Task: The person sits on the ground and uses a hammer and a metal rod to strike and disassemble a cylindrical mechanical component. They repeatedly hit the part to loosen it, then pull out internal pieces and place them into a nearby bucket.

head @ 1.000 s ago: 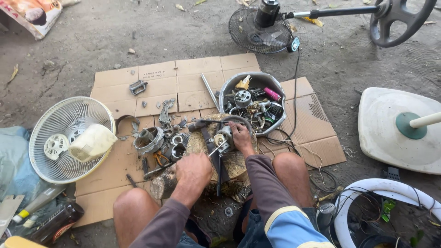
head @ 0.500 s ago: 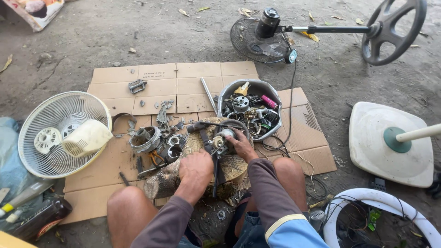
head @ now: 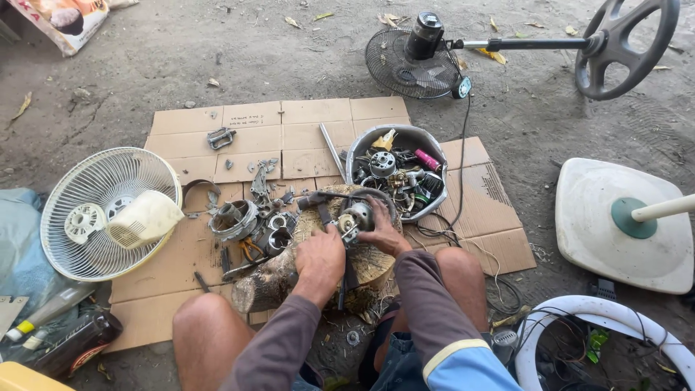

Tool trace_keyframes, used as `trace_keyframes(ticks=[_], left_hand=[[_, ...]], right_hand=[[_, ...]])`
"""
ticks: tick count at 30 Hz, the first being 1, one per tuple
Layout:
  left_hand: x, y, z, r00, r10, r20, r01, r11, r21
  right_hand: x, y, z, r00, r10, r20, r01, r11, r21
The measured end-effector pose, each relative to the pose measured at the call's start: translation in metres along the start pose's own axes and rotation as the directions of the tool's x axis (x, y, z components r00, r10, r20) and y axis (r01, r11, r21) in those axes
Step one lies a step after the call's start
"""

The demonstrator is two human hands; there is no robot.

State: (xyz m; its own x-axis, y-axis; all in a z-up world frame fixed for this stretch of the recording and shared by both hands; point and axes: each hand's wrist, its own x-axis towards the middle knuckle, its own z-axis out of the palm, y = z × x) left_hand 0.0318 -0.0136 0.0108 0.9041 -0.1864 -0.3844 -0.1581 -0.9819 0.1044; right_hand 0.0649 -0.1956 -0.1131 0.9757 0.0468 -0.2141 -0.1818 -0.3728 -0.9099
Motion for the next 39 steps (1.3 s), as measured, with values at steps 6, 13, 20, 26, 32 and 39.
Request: trace_keyframes(ticks=[6, 13, 20, 26, 32, 39], left_hand=[[0.041, -0.005, 0.043, 0.997, 0.027, -0.074, -0.02, 0.995, 0.097], [0.043, 0.01, 0.034, 0.998, 0.032, -0.06, -0.02, 0.981, 0.191], [0.051, 0.016, 0.041, 0.948, 0.101, -0.302, -0.039, 0.978, 0.205], [0.073, 0.008, 0.054, 0.989, 0.062, -0.137, -0.041, 0.988, 0.148], [0.055, 0.017, 0.041, 0.988, 0.034, -0.154, -0.013, 0.991, 0.135], [0.056, 0.02, 0.022, 1.0, 0.015, -0.014, -0.014, 0.993, 0.119]], right_hand=[[-0.019, -0.012, 0.033, 0.977, -0.062, -0.203, 0.039, 0.992, -0.116], [-0.006, 0.002, 0.04, 0.962, -0.075, -0.263, 0.052, 0.994, -0.091], [-0.008, -0.004, 0.038, 0.965, -0.08, -0.249, 0.058, 0.994, -0.095], [-0.01, -0.007, 0.039, 0.965, -0.084, -0.247, 0.063, 0.994, -0.095], [-0.01, -0.004, 0.039, 0.968, -0.067, -0.241, 0.046, 0.995, -0.089], [-0.012, -0.001, 0.038, 0.968, -0.067, -0.241, 0.053, 0.997, -0.061]])
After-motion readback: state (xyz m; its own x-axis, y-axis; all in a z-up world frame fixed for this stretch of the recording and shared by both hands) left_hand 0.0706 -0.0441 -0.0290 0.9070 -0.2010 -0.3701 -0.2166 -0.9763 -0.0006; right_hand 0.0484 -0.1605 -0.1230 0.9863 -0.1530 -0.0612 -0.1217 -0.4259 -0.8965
